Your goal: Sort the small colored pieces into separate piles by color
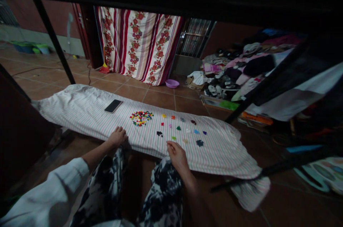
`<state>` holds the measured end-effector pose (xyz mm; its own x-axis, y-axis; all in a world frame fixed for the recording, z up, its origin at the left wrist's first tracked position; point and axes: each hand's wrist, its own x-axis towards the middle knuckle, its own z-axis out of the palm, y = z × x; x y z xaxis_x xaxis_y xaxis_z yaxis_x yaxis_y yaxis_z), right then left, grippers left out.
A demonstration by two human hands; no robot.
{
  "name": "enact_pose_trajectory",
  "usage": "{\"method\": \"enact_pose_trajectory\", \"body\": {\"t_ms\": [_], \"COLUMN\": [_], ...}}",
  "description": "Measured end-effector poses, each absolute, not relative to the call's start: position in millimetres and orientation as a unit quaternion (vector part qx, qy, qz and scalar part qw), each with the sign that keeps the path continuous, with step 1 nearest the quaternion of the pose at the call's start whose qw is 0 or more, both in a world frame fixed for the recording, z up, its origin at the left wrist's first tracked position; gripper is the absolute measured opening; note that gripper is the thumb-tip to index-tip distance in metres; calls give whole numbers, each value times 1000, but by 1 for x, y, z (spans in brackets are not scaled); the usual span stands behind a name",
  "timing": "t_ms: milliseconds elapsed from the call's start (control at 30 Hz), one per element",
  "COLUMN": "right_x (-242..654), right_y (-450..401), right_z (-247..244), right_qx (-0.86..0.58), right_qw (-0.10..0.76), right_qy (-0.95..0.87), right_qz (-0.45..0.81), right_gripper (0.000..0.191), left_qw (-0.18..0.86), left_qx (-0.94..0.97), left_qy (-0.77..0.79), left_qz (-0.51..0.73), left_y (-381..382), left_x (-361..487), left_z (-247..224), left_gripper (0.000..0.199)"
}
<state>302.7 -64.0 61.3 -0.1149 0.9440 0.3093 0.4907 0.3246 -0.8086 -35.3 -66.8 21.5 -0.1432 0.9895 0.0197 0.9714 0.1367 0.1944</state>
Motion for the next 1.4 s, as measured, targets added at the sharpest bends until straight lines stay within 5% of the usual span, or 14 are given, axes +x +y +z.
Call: {"method": "enact_pose_trajectory", "body": {"t_ms": [533,767,1033,1400], "right_x": [191,172,159,151], "right_y": [77,122,158,176], "right_z": [10,-6,-26,-34], "right_qx": [-508,-578,-595,-517], "right_qw": [408,409,412,395], "right_qy": [-682,-603,-616,-748], "right_qz": [332,368,310,133], "right_gripper": [33,40,46,37], "left_qw": [96,-42,-6,-25], "left_qx": [566,674,625,661], "left_qy": [807,698,685,662], "left_qz": [139,239,374,352], "left_y": [11,46,78,91], "left_x": [17,-7,-22,-18], "left_z": [2,-22,-41,-30], "left_gripper": [86,33,41,40]}}
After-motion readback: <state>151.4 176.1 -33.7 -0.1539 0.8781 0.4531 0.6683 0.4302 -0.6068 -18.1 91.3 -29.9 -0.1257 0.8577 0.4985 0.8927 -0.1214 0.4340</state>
